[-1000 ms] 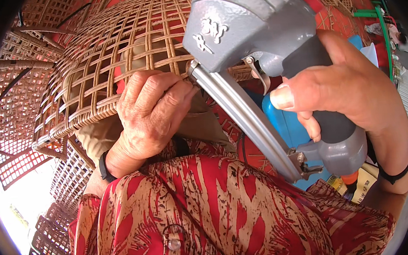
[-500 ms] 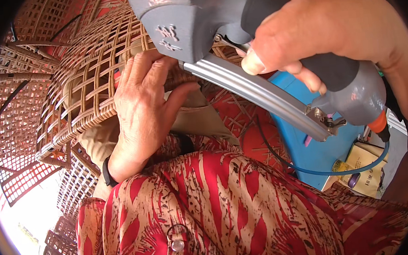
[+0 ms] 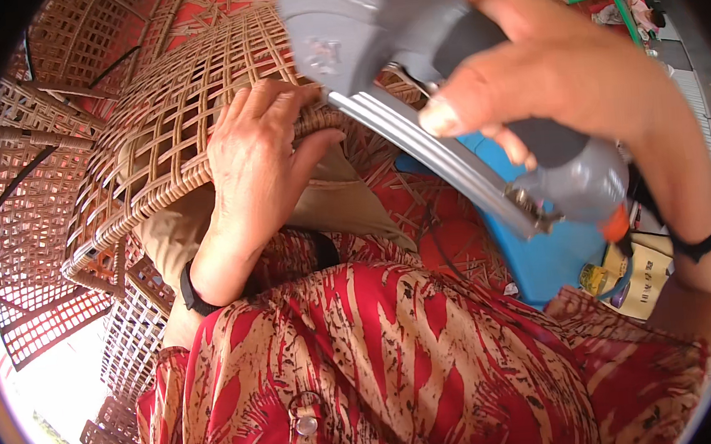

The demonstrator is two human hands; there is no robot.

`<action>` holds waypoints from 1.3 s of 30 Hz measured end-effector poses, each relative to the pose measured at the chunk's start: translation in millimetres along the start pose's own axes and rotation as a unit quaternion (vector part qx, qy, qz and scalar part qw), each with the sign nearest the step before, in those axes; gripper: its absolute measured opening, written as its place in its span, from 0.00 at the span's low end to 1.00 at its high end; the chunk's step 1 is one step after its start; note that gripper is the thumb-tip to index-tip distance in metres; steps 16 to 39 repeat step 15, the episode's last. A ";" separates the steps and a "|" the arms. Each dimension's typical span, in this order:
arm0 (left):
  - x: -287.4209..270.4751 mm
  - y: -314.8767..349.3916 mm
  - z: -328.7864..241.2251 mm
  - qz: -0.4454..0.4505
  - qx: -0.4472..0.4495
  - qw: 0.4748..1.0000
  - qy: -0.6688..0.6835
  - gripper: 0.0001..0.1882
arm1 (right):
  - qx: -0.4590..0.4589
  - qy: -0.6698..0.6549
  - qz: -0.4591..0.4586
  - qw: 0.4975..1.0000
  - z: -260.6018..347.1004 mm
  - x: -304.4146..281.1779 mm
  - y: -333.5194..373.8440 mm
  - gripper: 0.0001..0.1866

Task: The person is weaving rattan strips onto a furniture frame and securing them with a pneumatic stapler and cutters.

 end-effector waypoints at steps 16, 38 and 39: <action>19.4 -37.0 49.8 0.024 0.012 0.989 -0.145 0.23 | -0.049 -0.228 -0.423 0.876 -240.3 -10.5 134.7 0.37; 19.4 -37.0 49.8 0.024 0.012 0.989 -0.145 0.23 | -0.049 -0.228 -0.423 0.876 -240.3 -10.5 134.7 0.37; 19.4 -37.0 49.8 0.024 0.012 0.989 -0.145 0.23 | -0.049 -0.228 -0.423 0.876 -240.3 -10.5 134.7 0.37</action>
Point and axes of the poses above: each hand's wrist, its own y-axis away from the middle knuckle, its own x-axis out of the palm, z = x × y, the point moved 5 cm from there along -y, towards the middle knuckle, and after that the axes turned 9 degrees about -x, right-handed, at the moved point
